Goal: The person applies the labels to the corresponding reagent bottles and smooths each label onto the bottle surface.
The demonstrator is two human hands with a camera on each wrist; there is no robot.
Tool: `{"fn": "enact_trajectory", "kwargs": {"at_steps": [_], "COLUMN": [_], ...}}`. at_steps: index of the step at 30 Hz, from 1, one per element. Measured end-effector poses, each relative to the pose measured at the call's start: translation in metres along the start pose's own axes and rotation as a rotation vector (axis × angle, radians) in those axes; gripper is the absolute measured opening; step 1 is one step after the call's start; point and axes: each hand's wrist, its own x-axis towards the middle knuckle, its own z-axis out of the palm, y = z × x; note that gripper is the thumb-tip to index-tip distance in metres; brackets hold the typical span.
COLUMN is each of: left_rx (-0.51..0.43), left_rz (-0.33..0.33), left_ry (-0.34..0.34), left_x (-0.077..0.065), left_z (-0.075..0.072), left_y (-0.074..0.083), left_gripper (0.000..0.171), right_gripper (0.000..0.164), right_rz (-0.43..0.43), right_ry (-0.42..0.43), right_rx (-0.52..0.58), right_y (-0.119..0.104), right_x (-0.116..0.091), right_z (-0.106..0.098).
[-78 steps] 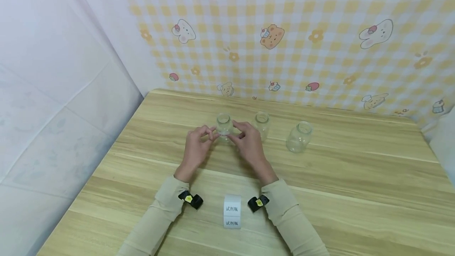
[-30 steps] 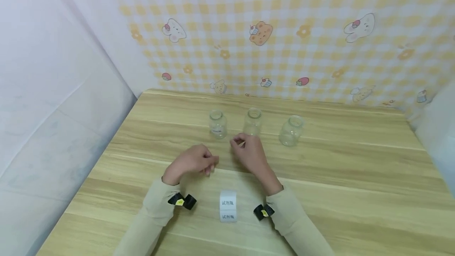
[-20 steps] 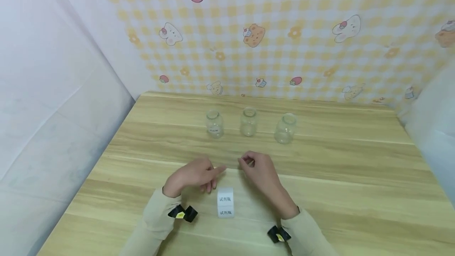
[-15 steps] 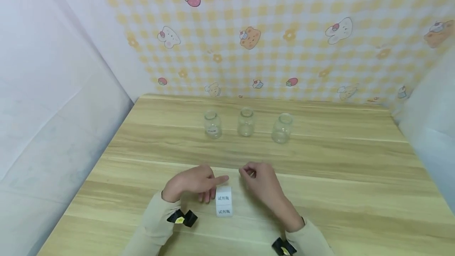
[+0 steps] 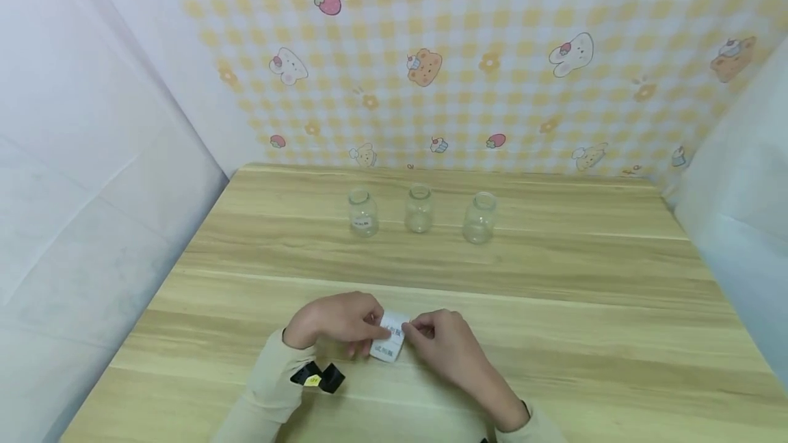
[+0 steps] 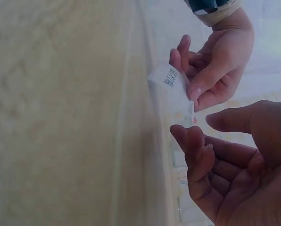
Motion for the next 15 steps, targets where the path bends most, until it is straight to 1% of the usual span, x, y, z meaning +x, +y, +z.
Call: {"fn": "enact_trajectory", "kwargs": {"at_steps": [2, 4, 7, 9, 12, 15], "left_rx": [-0.017, -0.052, -0.113, -0.155, -0.201, -0.247], "left_rz": [0.050, 0.097, 0.193, 0.271, 0.372, 0.410], "left_ry": [0.018, 0.053, 0.112, 0.160, 0.237, 0.328], "left_x": [0.001, 0.000, -0.004, -0.010, -0.021, -0.032], "left_z": [-0.004, -0.009, -0.018, -0.024, -0.030, -0.034], "left_y": [0.002, 0.004, 0.010, 0.016, 0.028, 0.041], "left_gripper": [0.026, 0.022, 0.015, 0.013, 0.017, 0.021], "right_gripper": [0.020, 0.019, 0.018, 0.020, 0.022, 0.021], "right_rz": [0.003, -0.004, -0.022, -0.013, -0.003, -0.054], "right_ry": [0.023, 0.055, 0.113, 0.143, 0.180, 0.202], "right_rx": [-0.002, -0.001, 0.005, 0.035, 0.098, 0.153], "right_y": [-0.001, -0.005, -0.016, -0.027, -0.046, -0.062], "right_x": [0.001, 0.002, 0.003, 0.003, 0.001, -0.001], "right_z": [-0.004, -0.009, -0.021, -0.029, -0.041, -0.052]}}
